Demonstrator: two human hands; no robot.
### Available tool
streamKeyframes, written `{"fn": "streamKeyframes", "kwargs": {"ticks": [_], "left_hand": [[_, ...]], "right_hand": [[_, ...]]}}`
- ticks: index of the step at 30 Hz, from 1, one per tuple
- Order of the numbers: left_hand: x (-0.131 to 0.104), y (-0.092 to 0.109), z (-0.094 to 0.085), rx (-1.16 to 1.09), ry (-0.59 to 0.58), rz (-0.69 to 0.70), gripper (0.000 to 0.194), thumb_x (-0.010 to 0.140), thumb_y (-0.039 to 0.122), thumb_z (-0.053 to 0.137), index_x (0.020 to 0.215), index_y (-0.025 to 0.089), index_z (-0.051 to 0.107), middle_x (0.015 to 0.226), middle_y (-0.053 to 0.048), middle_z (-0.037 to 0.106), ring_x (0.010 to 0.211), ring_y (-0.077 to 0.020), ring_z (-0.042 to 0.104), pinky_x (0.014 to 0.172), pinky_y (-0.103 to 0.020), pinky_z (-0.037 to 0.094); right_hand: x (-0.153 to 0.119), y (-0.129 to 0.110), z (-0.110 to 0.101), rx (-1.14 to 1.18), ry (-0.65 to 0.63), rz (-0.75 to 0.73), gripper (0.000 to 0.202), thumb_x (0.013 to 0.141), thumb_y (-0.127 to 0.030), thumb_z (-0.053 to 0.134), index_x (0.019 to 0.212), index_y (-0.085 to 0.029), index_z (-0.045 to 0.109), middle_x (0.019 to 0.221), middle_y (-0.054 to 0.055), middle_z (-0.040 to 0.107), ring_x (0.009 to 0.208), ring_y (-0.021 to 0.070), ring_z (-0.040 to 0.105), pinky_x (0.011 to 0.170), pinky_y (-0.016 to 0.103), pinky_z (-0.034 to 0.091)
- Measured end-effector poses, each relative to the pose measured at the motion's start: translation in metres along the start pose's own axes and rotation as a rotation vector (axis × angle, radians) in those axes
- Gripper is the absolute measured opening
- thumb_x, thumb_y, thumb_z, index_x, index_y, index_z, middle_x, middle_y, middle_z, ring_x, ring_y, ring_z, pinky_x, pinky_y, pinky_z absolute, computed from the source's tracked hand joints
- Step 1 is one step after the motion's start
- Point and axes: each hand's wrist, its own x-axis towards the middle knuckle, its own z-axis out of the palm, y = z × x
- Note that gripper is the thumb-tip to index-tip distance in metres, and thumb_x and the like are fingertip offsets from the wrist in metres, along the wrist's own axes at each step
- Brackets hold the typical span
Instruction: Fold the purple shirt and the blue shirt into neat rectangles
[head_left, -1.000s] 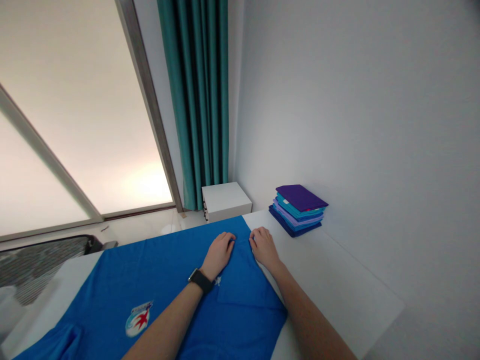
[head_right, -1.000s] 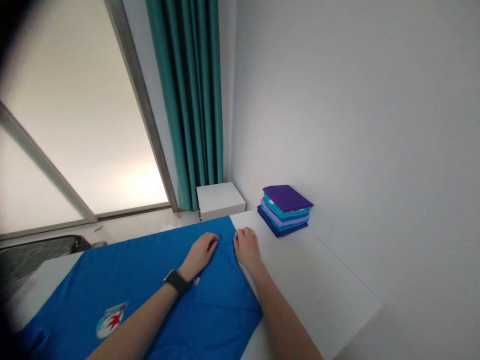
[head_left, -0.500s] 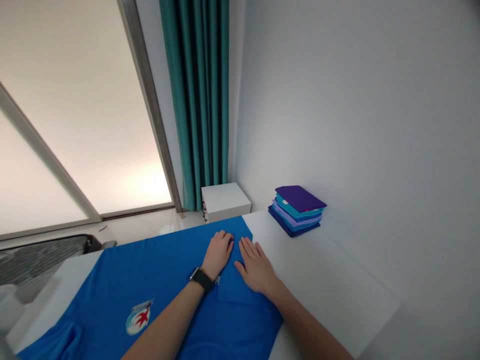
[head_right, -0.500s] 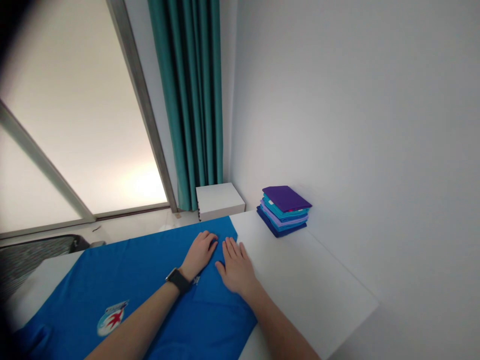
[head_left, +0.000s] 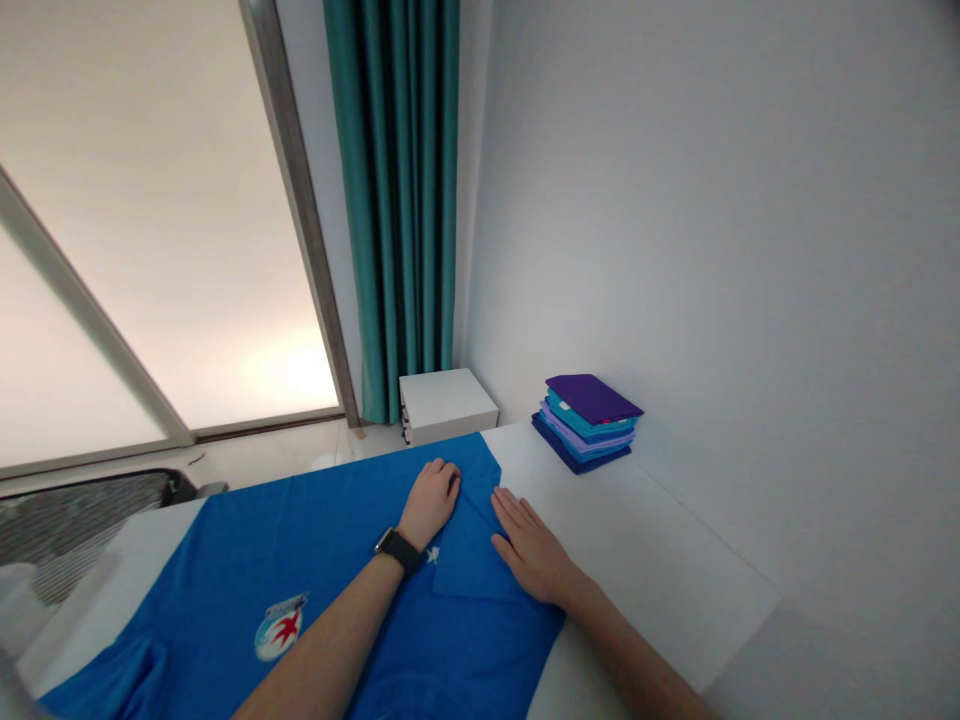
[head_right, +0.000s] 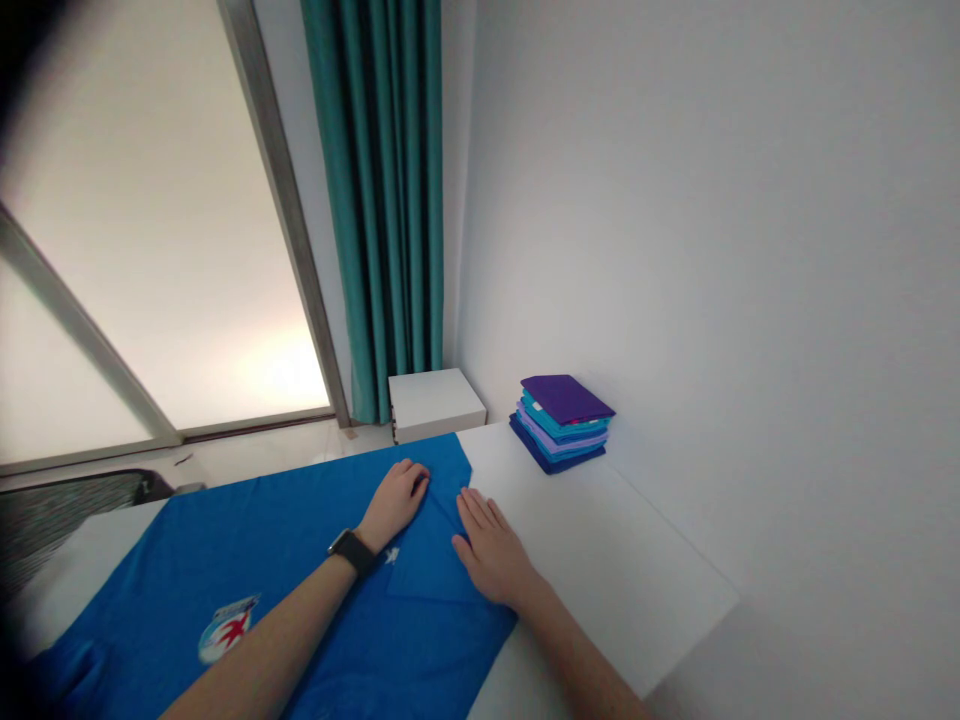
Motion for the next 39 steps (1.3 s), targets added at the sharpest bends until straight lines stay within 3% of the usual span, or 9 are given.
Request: {"fn": "streamKeyframes", "kwargs": {"ticks": [3,7,13,16,19,22,28,34,39], "left_hand": [[-0.001,0.009,-0.005,0.068,-0.008,0.007,0.019,0.094,0.022,0.047,0.101,0.016,0.063,0.099,-0.010,0.062,0.097,-0.0251,0.057,0.089,-0.040,0.045],[-0.008,0.024,-0.011,0.107,-0.044,0.091,0.033,0.096,0.029,0.045,0.125,0.017,0.057,0.127,-0.013,0.059,0.118,-0.0292,0.052,0.098,-0.045,0.041],[-0.044,0.040,-0.034,-0.056,-0.265,0.379,0.047,0.095,0.037,0.047,0.141,0.025,0.043,0.149,-0.010,0.043,0.137,-0.0250,0.038,0.112,-0.044,0.030],[-0.064,0.043,-0.056,-0.081,-0.354,0.477,0.038,0.093,0.034,0.052,0.131,0.027,0.052,0.138,-0.009,0.052,0.129,-0.0255,0.045,0.108,-0.043,0.033],[-0.079,0.039,-0.074,-0.099,-0.392,0.469,0.022,0.090,0.031,0.057,0.111,0.026,0.061,0.116,-0.006,0.061,0.109,-0.0226,0.054,0.098,-0.038,0.039],[-0.087,0.031,-0.082,-0.110,-0.409,0.432,0.015,0.087,0.030,0.061,0.101,0.025,0.063,0.108,-0.004,0.061,0.101,-0.0212,0.055,0.094,-0.035,0.040],[-0.095,0.019,-0.080,-0.177,-0.387,0.416,0.011,0.094,0.022,0.053,0.097,0.024,0.064,0.107,-0.003,0.063,0.102,-0.0181,0.057,0.093,-0.032,0.042],[-0.098,0.014,-0.074,-0.200,-0.334,0.442,0.019,0.098,0.026,0.047,0.097,0.024,0.065,0.104,-0.004,0.065,0.101,-0.0175,0.058,0.091,-0.030,0.046],[-0.098,0.016,-0.072,-0.161,-0.327,0.421,0.022,0.100,0.028,0.042,0.096,0.023,0.063,0.100,-0.004,0.065,0.096,-0.0177,0.059,0.089,-0.031,0.047]], "right_hand": [[-0.017,0.000,-0.002,-0.069,-0.007,-0.014,0.060,0.100,-0.043,0.031,0.152,-0.015,0.024,0.157,0.009,0.022,0.146,0.0222,0.017,0.120,0.046,0.012],[-0.023,-0.001,-0.002,-0.084,0.005,-0.003,0.062,0.099,-0.046,0.034,0.152,-0.016,0.026,0.156,0.009,0.025,0.145,0.0228,0.019,0.120,0.048,0.012],[-0.019,0.007,0.001,0.052,0.046,0.032,0.054,0.100,-0.041,0.031,0.150,-0.021,0.031,0.153,0.007,0.034,0.143,0.0192,0.028,0.120,0.046,0.016],[-0.019,0.010,0.000,0.108,0.062,0.035,0.049,0.101,-0.037,0.028,0.147,-0.022,0.038,0.151,0.006,0.039,0.141,0.0181,0.032,0.119,0.047,0.018],[-0.022,0.010,-0.001,0.110,0.081,0.022,0.047,0.101,-0.037,0.028,0.144,-0.024,0.043,0.150,0.005,0.041,0.140,0.0180,0.033,0.119,0.047,0.018],[-0.023,0.007,-0.002,0.087,0.082,0.015,0.046,0.101,-0.037,0.029,0.143,-0.025,0.044,0.150,0.004,0.040,0.141,0.0176,0.032,0.119,0.047,0.017],[-0.022,0.009,-0.002,0.135,0.105,0.023,0.045,0.099,-0.035,0.034,0.140,-0.023,0.049,0.147,0.006,0.045,0.138,0.0187,0.037,0.119,0.048,0.018],[-0.027,0.017,-0.005,0.337,0.257,0.142,0.040,0.096,-0.031,0.035,0.123,-0.024,0.063,0.127,0.006,0.065,0.122,0.0214,0.056,0.109,0.043,0.039],[-0.030,0.019,-0.004,0.352,0.269,0.147,0.038,0.094,-0.032,0.038,0.119,-0.023,0.064,0.124,0.006,0.066,0.120,0.0229,0.057,0.108,0.044,0.039]]}}
